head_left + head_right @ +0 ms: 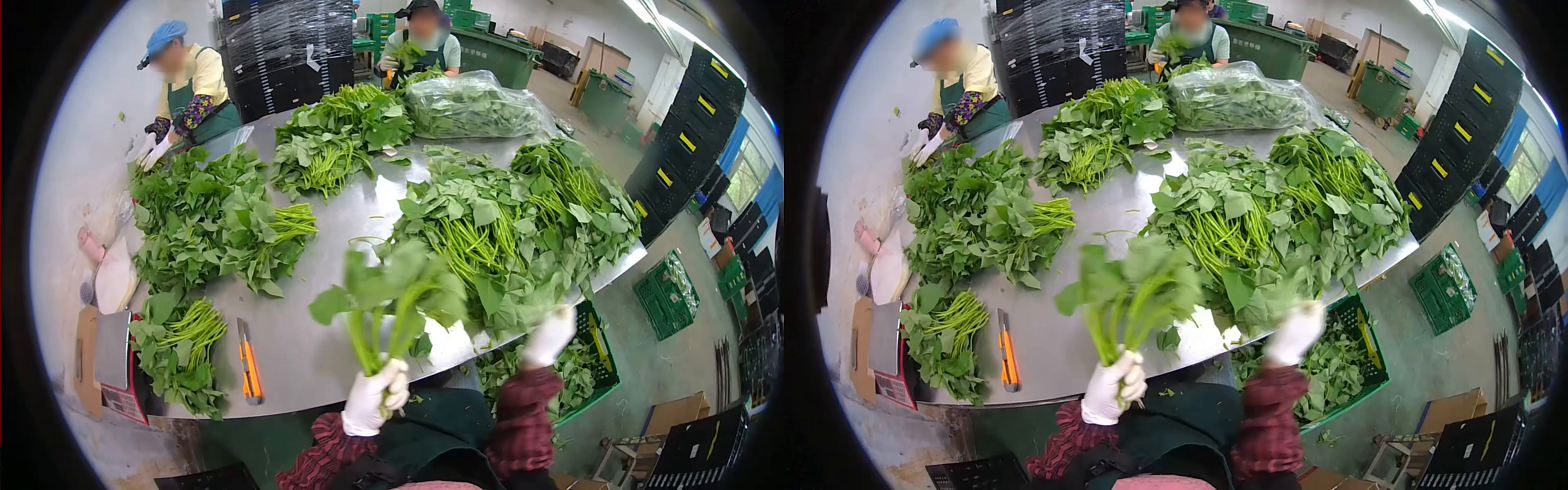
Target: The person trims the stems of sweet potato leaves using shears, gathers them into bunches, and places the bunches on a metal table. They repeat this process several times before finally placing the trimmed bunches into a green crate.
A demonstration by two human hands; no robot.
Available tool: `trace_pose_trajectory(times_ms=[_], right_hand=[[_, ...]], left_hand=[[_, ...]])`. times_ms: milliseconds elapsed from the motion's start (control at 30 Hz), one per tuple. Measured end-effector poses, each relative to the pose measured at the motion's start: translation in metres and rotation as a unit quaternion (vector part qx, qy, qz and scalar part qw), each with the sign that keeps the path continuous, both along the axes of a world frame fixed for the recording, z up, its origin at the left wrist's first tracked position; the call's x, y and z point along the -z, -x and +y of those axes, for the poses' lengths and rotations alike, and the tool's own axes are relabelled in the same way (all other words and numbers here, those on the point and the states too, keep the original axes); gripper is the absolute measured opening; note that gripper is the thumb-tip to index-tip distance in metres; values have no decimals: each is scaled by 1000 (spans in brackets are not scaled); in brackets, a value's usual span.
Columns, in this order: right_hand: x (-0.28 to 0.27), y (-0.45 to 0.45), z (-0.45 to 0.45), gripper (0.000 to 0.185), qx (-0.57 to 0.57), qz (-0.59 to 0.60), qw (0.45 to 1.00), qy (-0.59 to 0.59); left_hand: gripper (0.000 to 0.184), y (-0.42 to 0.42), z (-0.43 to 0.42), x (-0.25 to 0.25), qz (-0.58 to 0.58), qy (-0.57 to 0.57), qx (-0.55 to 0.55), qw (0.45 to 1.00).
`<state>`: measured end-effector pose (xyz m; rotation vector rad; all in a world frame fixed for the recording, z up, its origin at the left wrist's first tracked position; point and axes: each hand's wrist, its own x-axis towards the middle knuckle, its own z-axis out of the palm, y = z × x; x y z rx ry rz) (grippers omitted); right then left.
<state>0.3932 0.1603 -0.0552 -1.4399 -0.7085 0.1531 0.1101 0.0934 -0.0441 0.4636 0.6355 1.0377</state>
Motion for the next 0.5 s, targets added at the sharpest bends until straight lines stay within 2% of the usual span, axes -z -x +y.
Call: trace_pose_trajectory(times_ms=[33, 100, 167, 200, 267, 300, 333, 367, 400, 433, 500], right_hand=[[-7, -35, 0, 24, -58, 97, 993, -25], [-22, -71, -6, 32, 23, 45, 984, 172], [-15, -65, -7, 40, 70, -39, 955, 285], [-23, -41, -10, 45, 93, -216, 890, 392], [-8, 13, -12, 45, -27, -284, 911, 299], [4, 43, -10, 38, -89, -322, 913, 235], [18, 71, -10, 39, -143, -370, 890, 227], [14, 100, -9, 45, -253, -363, 854, 274], [18, 122, -7, 51, -307, -408, 846, 154], [20, 132, 1, 48, -304, -531, 777, 148], [68, 147, 9, 28, -330, -506, 761, 235]], left_hand=[[15, 8, 0, 5, 7, -5, -49, 999], [9, 21, 10, 12, -36, -49, -128, 990], [13, 25, 21, 9, -28, -88, -140, 986], [14, 25, 25, 9, -22, -77, -155, 985], [16, 29, 27, 16, -32, -51, -162, 985], [17, 31, 26, 20, -35, -36, -153, 987], [17, 31, 24, 20, -26, -31, -146, 989], [17, 31, 24, 19, -16, -27, -137, 990], [17, 31, 22, 22, -12, -40, -134, 990], [17, 30, 20, 21, 7, -37, -138, 990], [17, 31, 19, 25, 38, -99, -137, 985]])
